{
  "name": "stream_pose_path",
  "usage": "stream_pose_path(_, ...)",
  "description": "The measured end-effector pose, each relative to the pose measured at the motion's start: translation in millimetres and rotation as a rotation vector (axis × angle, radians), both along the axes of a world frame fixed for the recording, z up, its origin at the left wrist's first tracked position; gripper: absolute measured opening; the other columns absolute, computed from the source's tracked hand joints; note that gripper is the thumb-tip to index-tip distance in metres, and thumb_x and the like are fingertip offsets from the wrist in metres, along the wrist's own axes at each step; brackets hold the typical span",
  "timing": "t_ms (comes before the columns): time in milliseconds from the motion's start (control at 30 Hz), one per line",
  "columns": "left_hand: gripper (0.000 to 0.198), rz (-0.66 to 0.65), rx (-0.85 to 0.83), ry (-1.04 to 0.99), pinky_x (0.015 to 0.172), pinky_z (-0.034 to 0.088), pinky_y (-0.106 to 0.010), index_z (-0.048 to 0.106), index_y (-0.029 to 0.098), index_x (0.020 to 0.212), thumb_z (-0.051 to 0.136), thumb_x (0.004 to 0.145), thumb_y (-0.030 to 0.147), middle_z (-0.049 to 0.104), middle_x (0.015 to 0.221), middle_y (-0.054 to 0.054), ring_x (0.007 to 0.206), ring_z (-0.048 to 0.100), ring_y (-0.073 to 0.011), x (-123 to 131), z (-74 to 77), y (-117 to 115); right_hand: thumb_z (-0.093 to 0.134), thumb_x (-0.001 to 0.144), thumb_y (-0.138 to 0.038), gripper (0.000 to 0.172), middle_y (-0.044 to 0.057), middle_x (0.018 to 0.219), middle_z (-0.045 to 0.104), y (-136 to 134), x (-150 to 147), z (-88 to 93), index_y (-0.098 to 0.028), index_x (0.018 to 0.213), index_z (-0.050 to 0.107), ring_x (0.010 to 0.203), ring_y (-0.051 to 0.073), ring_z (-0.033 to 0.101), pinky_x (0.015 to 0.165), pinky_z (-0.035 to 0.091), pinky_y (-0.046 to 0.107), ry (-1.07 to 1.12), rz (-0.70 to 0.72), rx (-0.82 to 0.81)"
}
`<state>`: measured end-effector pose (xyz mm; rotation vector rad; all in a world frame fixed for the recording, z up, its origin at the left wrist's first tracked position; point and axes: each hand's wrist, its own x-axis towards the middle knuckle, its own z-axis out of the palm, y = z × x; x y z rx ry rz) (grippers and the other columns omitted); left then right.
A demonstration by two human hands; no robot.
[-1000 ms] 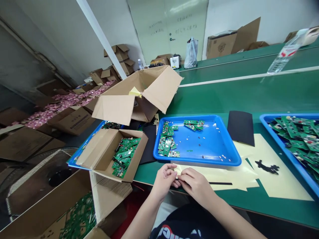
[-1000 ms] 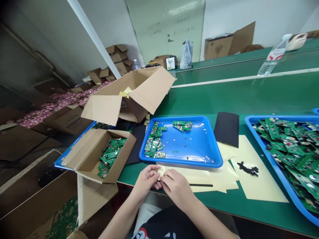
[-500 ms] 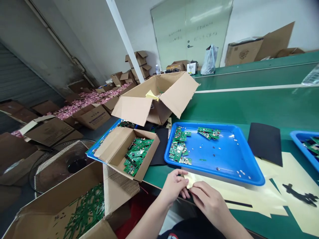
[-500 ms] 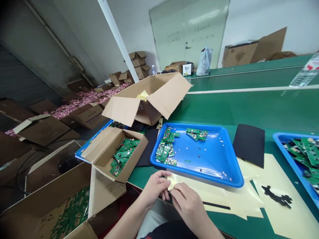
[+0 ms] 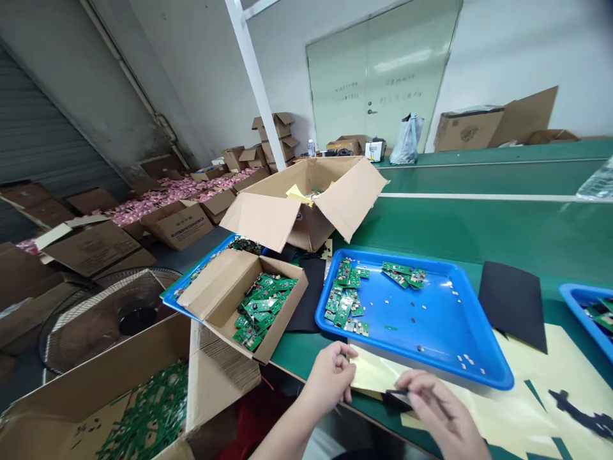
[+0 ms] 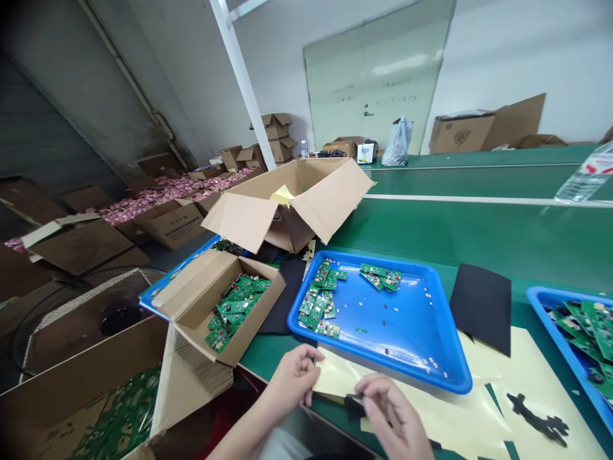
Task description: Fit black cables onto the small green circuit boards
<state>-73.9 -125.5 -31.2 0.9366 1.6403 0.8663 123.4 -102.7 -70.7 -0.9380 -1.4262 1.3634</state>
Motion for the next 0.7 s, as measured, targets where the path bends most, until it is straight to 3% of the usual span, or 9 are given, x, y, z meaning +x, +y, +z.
stream_pose_path(67, 0.008, -0.031, 0.034, 0.138, 0.043, 0.032, -0.02, 0.056, 0.019, 0.08, 0.053, 0.073, 0.016, 0.042, 0.049, 0.009, 0.039, 0.044, -0.0091, -5, 7.1, -1, 0.064, 0.079, -0.045, 0.024, 0.007, 0.085, 0.066, 5, 19, -6.4, -0.021, 0.077, 0.06, 0.084, 0.023, 0.066, 0.072, 0.058, 0.031, 0.093, -0.084, -0.249)
stream_pose_path(133, 0.015, -0.055, 0.073, 0.285, 0.054, 0.037, -0.023, 0.058, 0.02, 0.072, 0.055, 0.068, 0.006, 0.041, 0.05, 0.007, 0.051, 0.049, -0.0131, -7, 17.1, -2, 0.07, 0.073, -0.047, 0.028, 0.006, 0.082, 0.067, 11, 32, -11.8, -0.021, 0.076, 0.061, 0.082, 0.023, 0.066, 0.072, 0.059, 0.034, 0.201, -0.126, -0.393)
stream_pose_path(267, 0.024, -0.054, 0.15, 0.525, 0.077, 0.043, -0.035, 0.063, 0.02, 0.078, 0.048, 0.073, 0.002, 0.056, 0.073, -0.005, 0.082, 0.057, -0.0248, 9, 30.8, -3, 0.071, 0.074, -0.043, 0.024, 0.002, 0.078, 0.067, 16, 35, -12.4, -0.023, 0.078, 0.06, 0.076, 0.02, 0.066, 0.07, 0.058, 0.032, 0.349, -0.183, -0.469)
stream_pose_path(333, 0.029, -0.174, 0.276, 0.659, 0.082, 0.046, -0.038, 0.064, 0.02, 0.09, 0.044, 0.078, 0.003, 0.06, 0.089, -0.01, 0.092, 0.057, -0.0272, 23, 27.1, -3, 0.071, 0.074, -0.043, 0.024, 0.002, 0.076, 0.067, 15, 29, -8.0, -0.023, 0.079, 0.059, 0.075, 0.019, 0.066, 0.07, 0.058, 0.032, 0.36, -0.197, -0.461)
stream_pose_path(433, 0.037, -0.507, 0.537, 0.694, 0.088, 0.051, -0.037, 0.061, 0.019, 0.109, 0.041, 0.082, 0.002, 0.063, 0.106, -0.013, 0.101, 0.06, -0.0242, 39, 8.7, -2, 0.071, 0.073, -0.044, 0.026, 0.001, 0.074, 0.067, 15, 22, -1.0, -0.023, 0.079, 0.058, 0.073, 0.019, 0.066, 0.068, 0.058, 0.032, 0.37, -0.221, -0.457)
stream_pose_path(500, 0.044, -0.592, 0.609, 0.717, 0.098, 0.047, -0.041, 0.057, 0.014, 0.118, 0.039, 0.08, -0.001, 0.061, 0.119, -0.017, 0.114, 0.056, -0.0264, 44, -5.1, -2, 0.073, 0.071, -0.044, 0.027, 0.002, 0.075, 0.068, 15, 27, -0.3, -0.023, 0.08, 0.059, 0.073, 0.02, 0.067, 0.069, 0.059, 0.034, 0.37, -0.254, -0.448)
stream_pose_path(600, 0.048, -0.649, 0.587, 0.791, 0.103, 0.044, -0.043, 0.056, 0.013, 0.121, 0.037, 0.079, -0.003, 0.058, 0.127, -0.019, 0.124, 0.051, -0.0282, 43, -15.6, -3, 0.075, 0.069, -0.042, 0.028, 0.004, 0.081, 0.071, 13, 60, -10.4, -0.023, 0.084, 0.061, 0.081, 0.024, 0.068, 0.075, 0.059, 0.041, 0.334, -0.294, -0.429)
stream_pose_path(700, 0.049, -0.671, 0.53, 0.878, 0.101, 0.046, -0.042, 0.057, 0.016, 0.122, 0.039, 0.08, -0.002, 0.057, 0.13, -0.017, 0.125, 0.05, -0.0292, 41, -14.0, -3, 0.078, 0.068, -0.035, 0.032, 0.006, 0.093, 0.07, 4, 116, -32.5, -0.026, 0.095, 0.062, 0.093, 0.028, 0.066, 0.076, 0.059, 0.043, 0.261, -0.425, -0.363)
